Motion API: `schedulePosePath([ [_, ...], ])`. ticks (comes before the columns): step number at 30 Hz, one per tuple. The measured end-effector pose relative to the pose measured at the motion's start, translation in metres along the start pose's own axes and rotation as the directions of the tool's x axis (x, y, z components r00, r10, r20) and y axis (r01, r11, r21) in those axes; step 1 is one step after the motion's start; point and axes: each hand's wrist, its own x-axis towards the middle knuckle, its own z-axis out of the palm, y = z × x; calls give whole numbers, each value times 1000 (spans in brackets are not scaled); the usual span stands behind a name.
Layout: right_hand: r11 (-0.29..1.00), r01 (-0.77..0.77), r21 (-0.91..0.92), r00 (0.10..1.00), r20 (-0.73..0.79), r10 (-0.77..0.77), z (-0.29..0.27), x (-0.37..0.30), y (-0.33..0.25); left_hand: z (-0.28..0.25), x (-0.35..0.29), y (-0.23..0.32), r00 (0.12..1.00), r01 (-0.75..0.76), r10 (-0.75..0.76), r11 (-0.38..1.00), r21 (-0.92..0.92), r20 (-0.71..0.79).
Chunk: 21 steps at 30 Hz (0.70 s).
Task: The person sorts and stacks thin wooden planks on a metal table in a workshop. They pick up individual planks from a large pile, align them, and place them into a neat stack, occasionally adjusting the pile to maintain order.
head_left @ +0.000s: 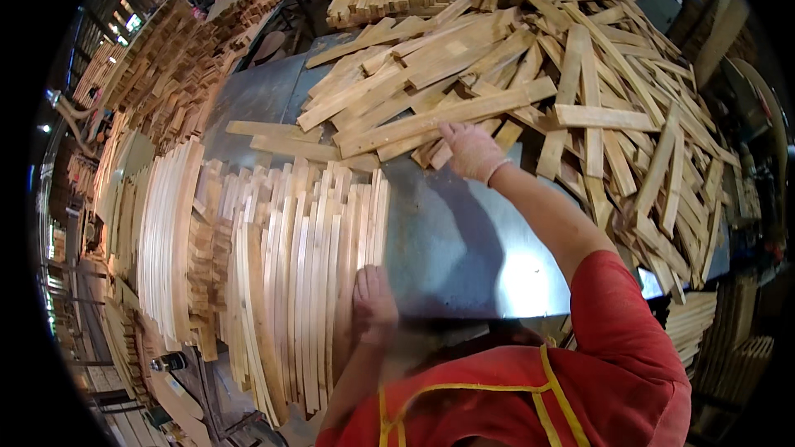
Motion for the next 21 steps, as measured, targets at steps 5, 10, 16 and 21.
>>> schedulePosePath([
  [5, 938, 37, -344, 987, 157, 18, -14, 71, 52, 15, -20, -13, 993, 36, -51, 990, 136, 109],
  [10, 998, 57, -36, 850, 527, -30, -64, 60, 61, -2, -14, -4, 981, 48, -61, 996, 77, 186],
  [16, 847, -69, 527, 923, 356, -146, -62, -62, 36, -22, -6, 6, 981, 128, -116, 990, -66, 157],
  [21, 121, -546, 829, 831, 554, -53, 1, -180, -13, -66, -22, 82, 948, 113, 50, 872, -477, 315],
])
